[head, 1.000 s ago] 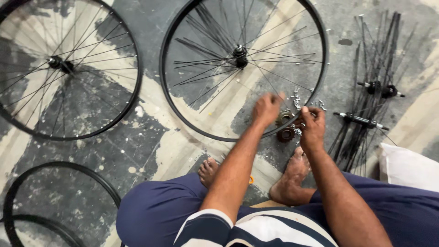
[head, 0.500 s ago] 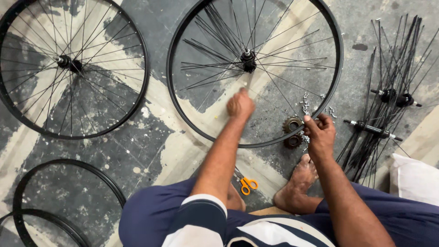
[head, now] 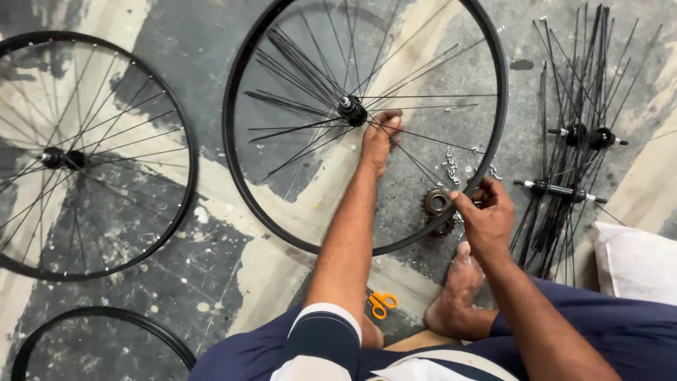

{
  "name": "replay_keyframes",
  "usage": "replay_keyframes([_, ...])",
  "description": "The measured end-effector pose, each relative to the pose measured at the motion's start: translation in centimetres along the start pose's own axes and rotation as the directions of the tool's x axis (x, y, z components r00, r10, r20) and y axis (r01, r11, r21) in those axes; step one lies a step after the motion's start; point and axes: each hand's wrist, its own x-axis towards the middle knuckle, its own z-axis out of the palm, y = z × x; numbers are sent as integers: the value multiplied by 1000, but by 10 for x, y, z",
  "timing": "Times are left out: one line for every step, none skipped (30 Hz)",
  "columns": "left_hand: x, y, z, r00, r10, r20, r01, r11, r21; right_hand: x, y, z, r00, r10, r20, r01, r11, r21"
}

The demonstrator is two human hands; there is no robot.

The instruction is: The person sits on the floor and assembles a bicycle wheel by inserting spokes into the hub and rim. They then attach a cassette to the hub and secure it with a lockring tool.

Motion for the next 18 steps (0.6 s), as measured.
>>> replay_keyframes([1,4,3,999,49,-2,-49,996,78,0,-5,-1,1000,0,4,0,1000,-30])
replay_keyframes([3,7,7,995,100,0,-99,983,154,1,-9,-2,1000,-1,9,2,998,-60])
replay_keyframes([6,9,11,995,97,-6,-94,981,171,1,-13,-4,1000,-2,15,3,996,-90])
replay_keyframes([8,12,13,995,95,-15,-91,978,189,2,-17,-5,1000,-12,21,14,995,-102])
replay_keyframes([10,14,15,995,94,-23,-87,975,206,2,-19,-6,999,-22,28,26,993,-115])
replay_keyframes([12,17,16,997,73,-28,-64,971,230,2,-21,-6,999,-33,37,38,991,-127])
replay_keyframes([14,20,18,998,51,-33,-41,966,254,2,-22,-6,999,-23,38,27,991,-128])
replay_keyframes([17,21,18,999,30,-38,-18,961,276,3,-21,-7,999,-13,39,18,991,-130])
replay_keyframes([20,21,19,995,92,-48,-75,954,291,3,-20,-7,999,-4,41,9,991,-132])
replay_keyframes([27,21,21,986,157,-54,-133,943,305,5,-19,-8,999,-3,47,8,993,-121])
replay_keyframes([33,22,22,974,221,-59,-191,928,320,6,-17,-7,999,-2,54,8,994,-110])
replay_keyframes([37,21,22,961,261,-92,-207,898,388,7,-15,-7,998,-1,59,6,995,-99])
replay_keyframes([41,21,22,945,304,-122,-219,863,455,9,-12,-6,998,12,68,-6,995,-98])
replay_keyframes([43,22,21,927,347,-144,-227,823,521,10,-8,-4,997,26,73,-19,995,-94])
replay_keyframes([43,23,19,925,317,-211,-199,875,442,11,-5,-2,996,40,79,-33,995,-90])
replay_keyframes([44,26,15,920,279,-274,-172,918,357,11,-3,0,994,61,90,-50,992,-120])
replay_keyframes([44,29,10,913,234,-333,-147,952,267,10,0,3,992,81,101,-66,987,-149])
replay_keyframes([40,33,1,874,330,-357,-169,895,413,8,3,7,989,103,111,-82,981,-178])
